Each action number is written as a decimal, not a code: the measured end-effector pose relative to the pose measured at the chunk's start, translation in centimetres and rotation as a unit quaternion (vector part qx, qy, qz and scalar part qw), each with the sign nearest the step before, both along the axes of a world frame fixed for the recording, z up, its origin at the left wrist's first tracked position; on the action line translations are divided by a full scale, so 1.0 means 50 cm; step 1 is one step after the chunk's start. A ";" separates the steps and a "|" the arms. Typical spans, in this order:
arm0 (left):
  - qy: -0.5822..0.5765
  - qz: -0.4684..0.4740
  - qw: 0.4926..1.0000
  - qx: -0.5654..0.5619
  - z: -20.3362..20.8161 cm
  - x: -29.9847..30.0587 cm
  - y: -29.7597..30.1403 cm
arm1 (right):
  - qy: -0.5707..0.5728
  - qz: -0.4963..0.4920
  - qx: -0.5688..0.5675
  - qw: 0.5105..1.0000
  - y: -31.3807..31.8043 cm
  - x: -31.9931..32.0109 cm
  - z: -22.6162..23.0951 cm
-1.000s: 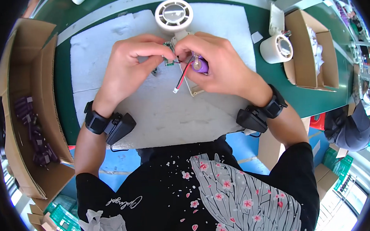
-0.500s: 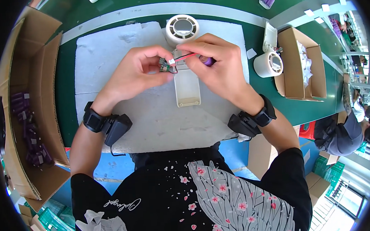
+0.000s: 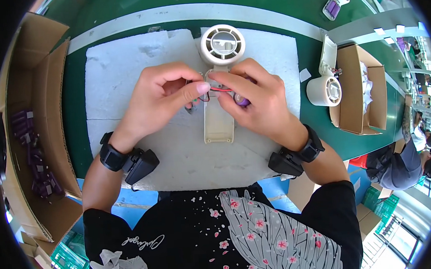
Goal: Assembling portable fans by inserting batteries into housings and connecting internal electronic components.
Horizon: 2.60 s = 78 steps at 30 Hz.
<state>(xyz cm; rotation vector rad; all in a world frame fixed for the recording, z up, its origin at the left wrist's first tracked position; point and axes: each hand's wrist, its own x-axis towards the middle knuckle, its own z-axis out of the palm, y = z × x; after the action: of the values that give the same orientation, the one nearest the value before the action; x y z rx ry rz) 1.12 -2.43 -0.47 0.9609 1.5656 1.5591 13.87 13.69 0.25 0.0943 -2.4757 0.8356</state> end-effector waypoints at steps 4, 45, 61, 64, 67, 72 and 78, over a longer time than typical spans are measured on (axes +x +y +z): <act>-0.027 0.001 1.000 0.001 0.000 0.007 0.000 | 0.075 -0.006 0.111 0.991 0.006 0.012 0.002; -0.011 -0.032 0.999 0.033 0.004 -0.007 -0.003 | -0.144 0.017 -0.288 0.947 0.004 0.016 -0.001; -0.075 -0.021 0.997 0.020 0.010 -0.005 -0.003 | -0.111 -0.012 -0.260 0.959 -0.002 0.016 -0.013; -0.056 -0.015 0.998 0.016 0.008 -0.005 -0.004 | -0.082 0.011 -0.188 0.979 -0.005 0.015 -0.010; -0.024 -0.010 1.000 0.009 0.006 -0.004 -0.003 | -0.054 0.015 -0.151 0.987 -0.009 0.017 -0.010; 0.054 -0.020 0.998 0.023 0.006 -0.005 -0.002 | -0.036 0.045 -0.079 0.995 -0.008 0.020 -0.013; 0.140 -0.004 0.989 0.044 -0.002 0.003 0.004 | -0.023 0.013 -0.086 0.996 -0.013 0.017 0.002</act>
<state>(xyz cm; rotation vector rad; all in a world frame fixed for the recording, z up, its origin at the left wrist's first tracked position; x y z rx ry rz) 1.26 -2.25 -0.58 1.2789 1.6889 1.5503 14.70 13.04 0.33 0.0478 -2.4369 1.0695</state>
